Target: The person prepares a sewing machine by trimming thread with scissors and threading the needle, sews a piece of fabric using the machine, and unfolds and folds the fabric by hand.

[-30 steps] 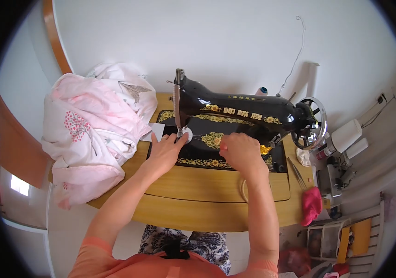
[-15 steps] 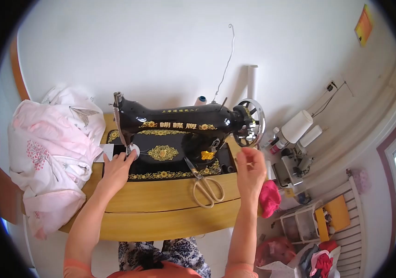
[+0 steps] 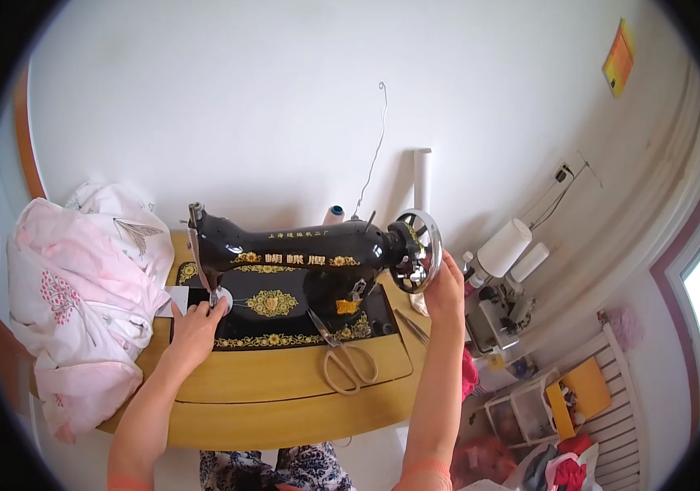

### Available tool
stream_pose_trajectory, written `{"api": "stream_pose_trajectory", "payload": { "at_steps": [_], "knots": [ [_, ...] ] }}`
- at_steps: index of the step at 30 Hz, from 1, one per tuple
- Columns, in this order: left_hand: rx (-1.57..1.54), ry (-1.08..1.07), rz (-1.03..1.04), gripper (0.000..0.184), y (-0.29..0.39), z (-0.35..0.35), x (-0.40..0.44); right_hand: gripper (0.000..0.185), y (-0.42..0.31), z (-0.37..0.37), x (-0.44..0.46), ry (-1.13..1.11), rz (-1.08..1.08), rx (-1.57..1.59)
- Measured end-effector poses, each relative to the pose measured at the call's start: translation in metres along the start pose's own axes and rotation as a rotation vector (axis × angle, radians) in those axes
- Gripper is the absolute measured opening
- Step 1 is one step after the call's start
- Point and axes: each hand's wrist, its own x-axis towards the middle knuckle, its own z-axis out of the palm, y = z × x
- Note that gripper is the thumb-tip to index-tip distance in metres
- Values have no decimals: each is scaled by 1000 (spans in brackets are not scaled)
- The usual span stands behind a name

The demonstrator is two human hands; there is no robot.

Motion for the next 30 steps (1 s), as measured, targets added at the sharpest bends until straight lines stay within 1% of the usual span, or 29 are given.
{"api": "stream_pose_trajectory", "payload": {
  "at_steps": [3,4,6,7,10,11,12,14,15,18,21,24,27,30],
  "knots": [
    [-10,14,10,48,-2,3,0,23,-3,7,-4,-32,43,46],
    [-13,24,11,48,-2,4,0,23,-3,15,-5,42,46,29],
    [-19,1,0,48,-2,4,1,23,-2,7,-2,26,42,8],
    [-23,-6,-4,48,-2,4,1,22,-1,1,0,9,20,-23],
    [-32,-23,-19,48,-2,3,1,22,-17,12,5,109,-103,-100],
    [-28,-27,-21,48,-1,3,1,21,-20,9,11,129,-134,-140],
    [-24,-36,-22,48,-1,3,1,21,-25,9,17,169,-160,-248],
    [-32,-38,-22,49,-1,2,1,22,-47,32,16,257,-209,-464],
    [-34,-41,-21,49,-1,2,1,25,-54,42,17,260,-275,-584],
    [-37,-44,-18,50,-1,2,0,28,-70,72,30,150,-367,-845],
    [-40,-35,-8,51,-1,0,-1,28,-70,97,57,-61,-377,-1032],
    [-52,-26,0,52,-1,-1,-1,28,-74,131,64,-213,-74,-994],
    [-52,-7,6,52,-2,2,-1,28,-62,129,85,-321,141,-805],
    [-53,2,8,52,-2,3,0,27,-52,132,89,-367,221,-594]
  ]
}}
